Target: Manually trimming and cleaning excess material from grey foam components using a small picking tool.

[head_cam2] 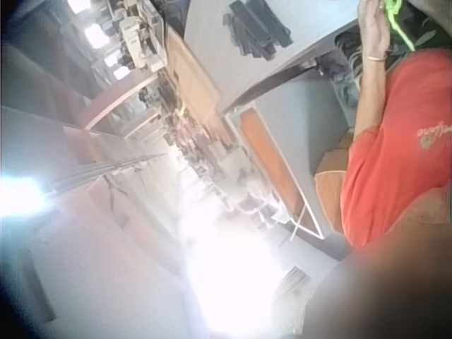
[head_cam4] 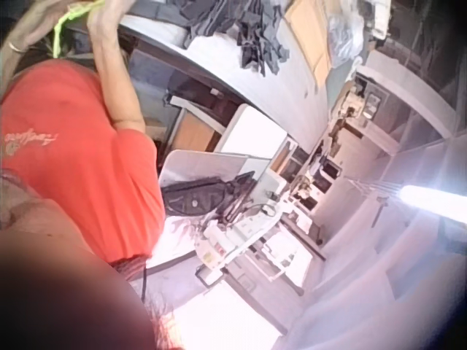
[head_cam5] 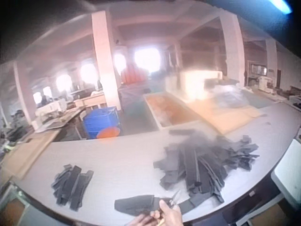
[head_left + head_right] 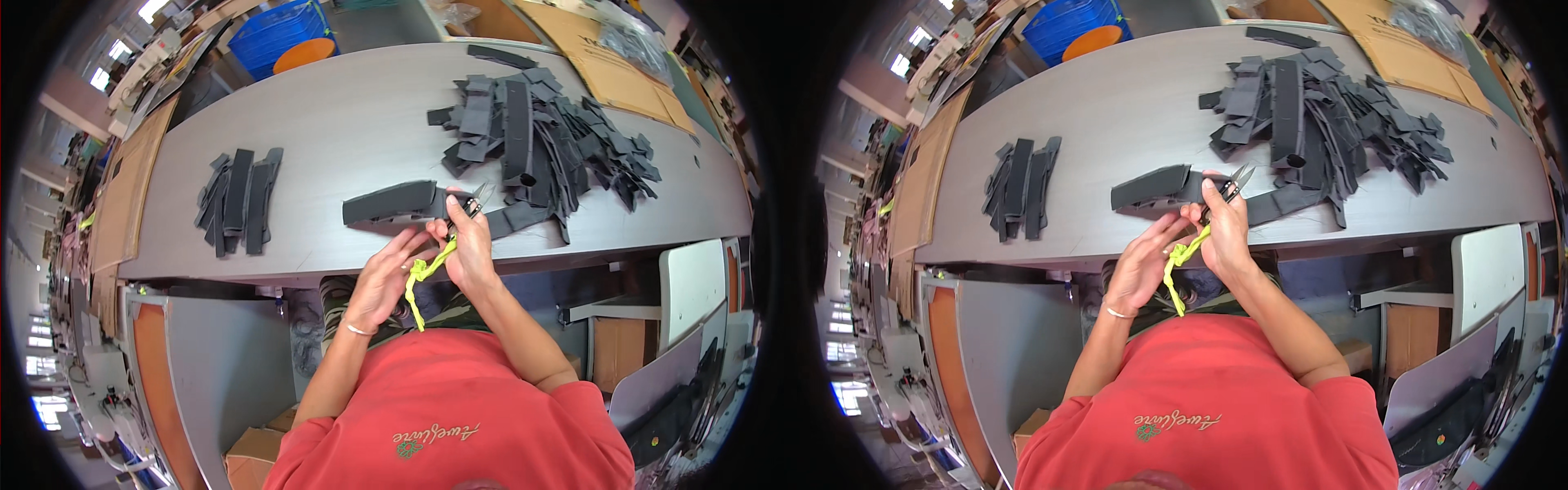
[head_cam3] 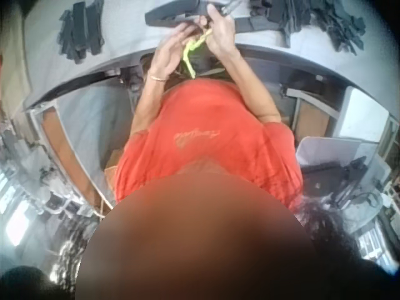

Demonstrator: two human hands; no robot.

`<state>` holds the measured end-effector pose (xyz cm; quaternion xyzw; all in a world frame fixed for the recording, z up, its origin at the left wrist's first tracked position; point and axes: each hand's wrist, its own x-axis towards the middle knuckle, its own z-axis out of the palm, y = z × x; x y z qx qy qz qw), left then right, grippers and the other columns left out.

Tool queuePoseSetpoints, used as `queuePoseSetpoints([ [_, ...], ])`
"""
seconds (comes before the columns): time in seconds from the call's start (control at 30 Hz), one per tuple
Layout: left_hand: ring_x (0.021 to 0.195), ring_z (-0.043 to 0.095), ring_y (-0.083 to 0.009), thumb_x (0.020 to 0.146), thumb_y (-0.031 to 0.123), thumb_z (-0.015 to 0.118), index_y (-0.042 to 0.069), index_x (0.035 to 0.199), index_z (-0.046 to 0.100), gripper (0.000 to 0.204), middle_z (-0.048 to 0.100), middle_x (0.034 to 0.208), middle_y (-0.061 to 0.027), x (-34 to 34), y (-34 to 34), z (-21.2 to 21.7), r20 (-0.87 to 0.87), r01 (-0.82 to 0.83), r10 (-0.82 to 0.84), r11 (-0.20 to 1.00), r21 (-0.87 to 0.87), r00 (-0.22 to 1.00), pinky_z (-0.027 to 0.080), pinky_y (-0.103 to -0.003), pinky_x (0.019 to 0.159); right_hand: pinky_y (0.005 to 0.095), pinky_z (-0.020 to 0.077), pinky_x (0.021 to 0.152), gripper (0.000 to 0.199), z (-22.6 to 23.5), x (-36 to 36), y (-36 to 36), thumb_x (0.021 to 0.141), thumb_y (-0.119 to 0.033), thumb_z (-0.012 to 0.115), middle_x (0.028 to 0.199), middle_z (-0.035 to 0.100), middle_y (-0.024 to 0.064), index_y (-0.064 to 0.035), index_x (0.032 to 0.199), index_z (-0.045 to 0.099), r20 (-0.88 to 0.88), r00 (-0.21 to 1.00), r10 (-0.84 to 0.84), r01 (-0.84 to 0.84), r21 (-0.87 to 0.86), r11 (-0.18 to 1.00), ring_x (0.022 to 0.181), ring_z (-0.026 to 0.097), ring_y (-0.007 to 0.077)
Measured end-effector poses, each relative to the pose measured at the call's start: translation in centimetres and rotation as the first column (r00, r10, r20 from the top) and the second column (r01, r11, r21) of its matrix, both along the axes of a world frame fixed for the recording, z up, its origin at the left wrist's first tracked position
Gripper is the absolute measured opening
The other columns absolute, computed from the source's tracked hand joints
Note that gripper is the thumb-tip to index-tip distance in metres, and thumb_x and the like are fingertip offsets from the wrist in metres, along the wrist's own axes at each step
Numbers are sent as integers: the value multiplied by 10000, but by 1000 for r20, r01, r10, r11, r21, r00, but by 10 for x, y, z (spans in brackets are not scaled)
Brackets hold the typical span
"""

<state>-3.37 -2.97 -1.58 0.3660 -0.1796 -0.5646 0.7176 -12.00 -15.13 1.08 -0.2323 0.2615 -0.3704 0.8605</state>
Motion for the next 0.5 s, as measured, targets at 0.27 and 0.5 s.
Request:
queuePoseSetpoints([
  [0.27, 867, 603, -216, 903, 51, 560, -21, 1387, 333, 539, 552, 1103, -91, 12, -16, 26, -85, -452, 448, 891, -48, 890, 503, -335, 822, 254, 348, 456, 148, -13, -8, 31, 911, -58, 570, 650, 465, -16, -5, 1050, 571, -308, 878, 366, -448, -260, 855, 476, 391, 55],
  [0.5, 729, 587, -191, 847, 42, 619, -35, 1392, 335, 618, 531, 918, -58, 31, 10, 20, -18, -353, 353, 930, -104, 935, 500, -337, 657, 241, 394, 605, 372, 12, -11, 2, 824, -195, 692, 838, 594, 2, -117, 1178, 606, -620, 784, -31, -567, -735, 373, 626, 458, 101],
])
